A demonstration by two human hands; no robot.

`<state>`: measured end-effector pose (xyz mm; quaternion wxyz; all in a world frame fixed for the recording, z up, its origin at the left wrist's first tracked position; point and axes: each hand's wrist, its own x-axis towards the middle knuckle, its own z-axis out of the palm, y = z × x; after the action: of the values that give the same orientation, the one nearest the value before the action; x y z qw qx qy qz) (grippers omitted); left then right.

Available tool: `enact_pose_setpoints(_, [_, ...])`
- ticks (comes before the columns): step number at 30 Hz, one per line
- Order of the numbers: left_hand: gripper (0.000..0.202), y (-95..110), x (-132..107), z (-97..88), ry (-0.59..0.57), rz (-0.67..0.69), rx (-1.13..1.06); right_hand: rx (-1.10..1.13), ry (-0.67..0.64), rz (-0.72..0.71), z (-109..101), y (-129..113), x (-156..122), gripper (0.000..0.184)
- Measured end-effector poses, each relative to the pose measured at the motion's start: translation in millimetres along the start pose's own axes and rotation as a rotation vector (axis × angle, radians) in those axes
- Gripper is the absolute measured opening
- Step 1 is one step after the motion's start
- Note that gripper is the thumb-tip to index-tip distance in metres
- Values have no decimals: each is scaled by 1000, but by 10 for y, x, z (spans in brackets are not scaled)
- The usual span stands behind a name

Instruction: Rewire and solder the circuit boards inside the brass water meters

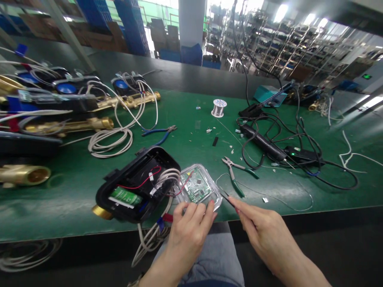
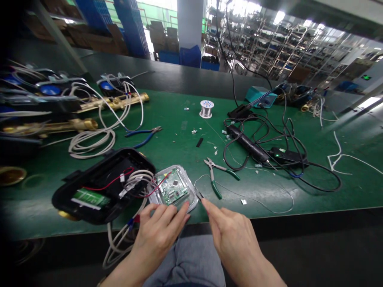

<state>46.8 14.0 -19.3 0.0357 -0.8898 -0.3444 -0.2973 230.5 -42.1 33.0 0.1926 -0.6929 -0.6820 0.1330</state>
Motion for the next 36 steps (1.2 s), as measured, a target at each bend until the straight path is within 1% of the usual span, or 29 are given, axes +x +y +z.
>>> enact_pose_setpoints(9, [23, -9, -7, 24, -1, -12, -25, -7, -3, 74, 29, -69, 8, 38])
enact_pose_setpoints(16, [22, -11, -16, 35, 8, -14, -24, 1, -17, 73, 8, -54, 15, 38])
enact_pose_setpoints(19, [22, -7, -7, 32, 16, -9, -21, -63, 13, 73, 28, -110, 25, 39])
enact_pose_setpoints(23, [23, -12, -23, 76, 34, 10, -71, -236, 86, 78, 60, -227, 75, 39])
enact_pose_setpoints(25, [24, -19, -43, 110, 38, 23, -112, -321, 88, 72, 50, -285, 132, 38])
enact_pose_setpoints(29, [27, -30, -65, 146, 30, 36, -166, -471, -9, 82, -30, -399, 301, 33])
enact_pose_setpoints(31, [28, -34, -64, 143, 20, 40, -179, -508, -89, 71, -94, -444, 408, 30])
enact_pose_setpoints(34, [27, -40, -58, 131, 3, 46, -177, -487, -251, 33, -217, -452, 575, 28])
enact_pose_setpoints(36, [26, -43, -56, 126, -14, 50, -170, -411, -337, -5, -307, -393, 667, 29])
